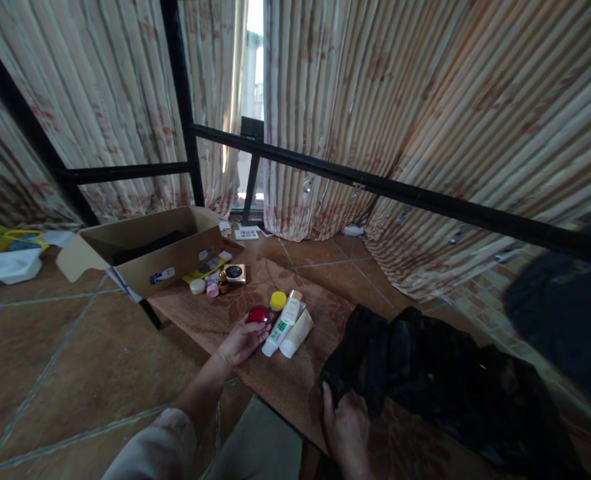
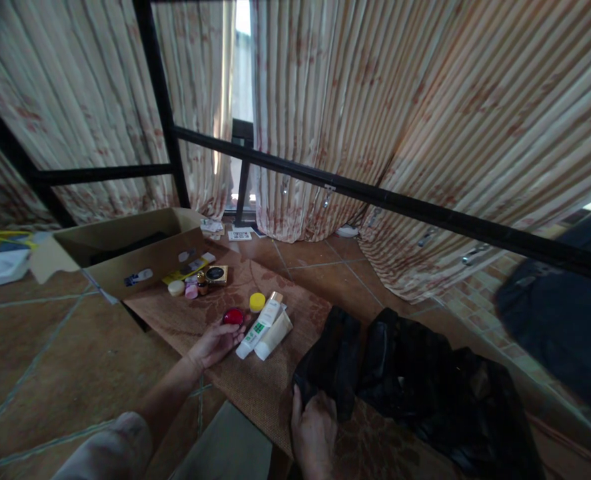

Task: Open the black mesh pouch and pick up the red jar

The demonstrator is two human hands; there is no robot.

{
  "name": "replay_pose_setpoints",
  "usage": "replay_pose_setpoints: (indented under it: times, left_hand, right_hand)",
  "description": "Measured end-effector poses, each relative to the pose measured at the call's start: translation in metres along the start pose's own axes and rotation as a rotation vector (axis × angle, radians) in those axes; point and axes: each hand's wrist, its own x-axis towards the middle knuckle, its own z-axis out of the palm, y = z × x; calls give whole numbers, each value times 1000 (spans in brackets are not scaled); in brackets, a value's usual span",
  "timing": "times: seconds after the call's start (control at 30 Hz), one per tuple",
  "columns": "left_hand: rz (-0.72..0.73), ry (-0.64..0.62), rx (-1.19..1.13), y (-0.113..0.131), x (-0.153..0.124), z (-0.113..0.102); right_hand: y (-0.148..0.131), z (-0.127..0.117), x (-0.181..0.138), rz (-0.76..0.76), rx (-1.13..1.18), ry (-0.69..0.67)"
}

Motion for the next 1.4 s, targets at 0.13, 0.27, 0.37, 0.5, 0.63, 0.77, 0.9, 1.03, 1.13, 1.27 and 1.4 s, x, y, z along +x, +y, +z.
replay_pose_setpoints:
  times: [0.13, 0.27, 0.37, 0.5, 0.63, 0.77, 0.9, 1.03, 1.13, 1.27, 1.4]
  left_hand:
    - [4, -2, -6, -1, 1, -1]
    - [12, -11, 1, -2, 2, -3]
    - [14, -19, 9, -2, 3, -4]
    - [14, -25, 4, -2, 2, -4]
    - [5, -17, 4, -2, 1, -4]
    - [-1, -27, -4, -2, 1, -4]
    - [2, -13, -3, -2, 1, -3]
    - [14, -3, -2, -2, 0, -2]
    - [13, 5, -3, -2, 1, -2]
    - [16, -8, 0, -2, 2, -2]
    - [2, -19, -7, -1, 1, -2]
  right_hand:
    - [1, 0, 0, -13, 3, 2]
    - [1, 1, -1, -15, 1, -5]
    - [1, 2, -2, -2, -12, -10]
    - [2, 3, -3, -17, -6, 12]
    - [3, 5, -4, -18, -16, -2]
    - [3, 4, -3, -17, -7, 0]
    - [3, 3, -2, -29, 19, 5]
    - [4, 5, -4, -32, 66, 0]
    - [5, 7, -4, -22, 75, 1]
    - [5, 6, -3, -32, 75, -24]
    - [4, 2, -1, -45, 79, -11]
